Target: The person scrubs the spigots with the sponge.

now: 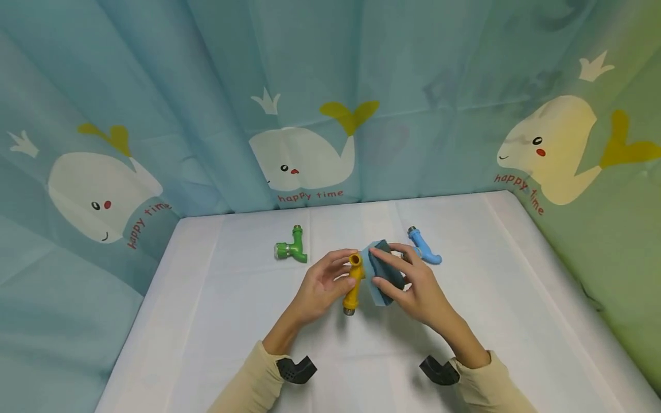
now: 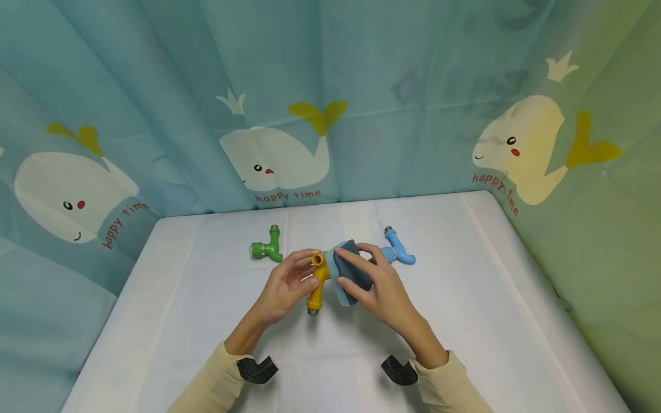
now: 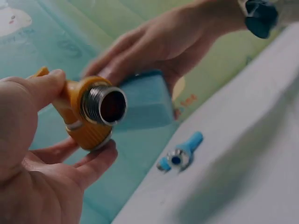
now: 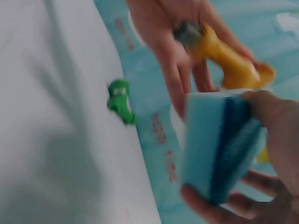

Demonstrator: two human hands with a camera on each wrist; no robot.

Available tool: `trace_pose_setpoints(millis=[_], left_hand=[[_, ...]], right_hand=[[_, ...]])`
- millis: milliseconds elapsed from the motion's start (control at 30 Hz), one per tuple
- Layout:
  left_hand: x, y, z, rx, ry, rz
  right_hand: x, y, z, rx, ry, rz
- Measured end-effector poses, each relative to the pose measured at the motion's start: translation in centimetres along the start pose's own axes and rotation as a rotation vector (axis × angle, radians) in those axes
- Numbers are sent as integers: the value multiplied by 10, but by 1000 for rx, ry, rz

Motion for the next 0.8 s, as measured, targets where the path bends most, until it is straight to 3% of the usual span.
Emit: trace_pose_setpoints(millis=[67, 267, 433, 633, 700, 800], left_hand=[[0, -2, -1, 11, -4, 14], [-2, -3, -1, 38, 21, 37], [-1, -4, 0, 45, 65, 2], [0, -6, 0, 56, 50, 9], [0, -8, -2, 49, 64, 21], [1, -10, -1, 55, 86, 37]], right_hand=[[2, -1, 0, -18, -11, -13], [2, 1, 11, 7, 114, -39], [0, -1, 8, 16, -16, -23], [0, -1, 10, 0, 96, -6], [0, -1, 9, 21, 66, 36], [3, -2, 4, 26, -58, 84]])
Point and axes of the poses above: each hand's wrist, its own y-axis towards the middle knuckle, its own x-axis out of the back of the hand, z = x × y, the point moved 3 cm from there along y, towards the middle knuckle, and after that the axes turned 9 degrees about x, right-handed, at the moved point
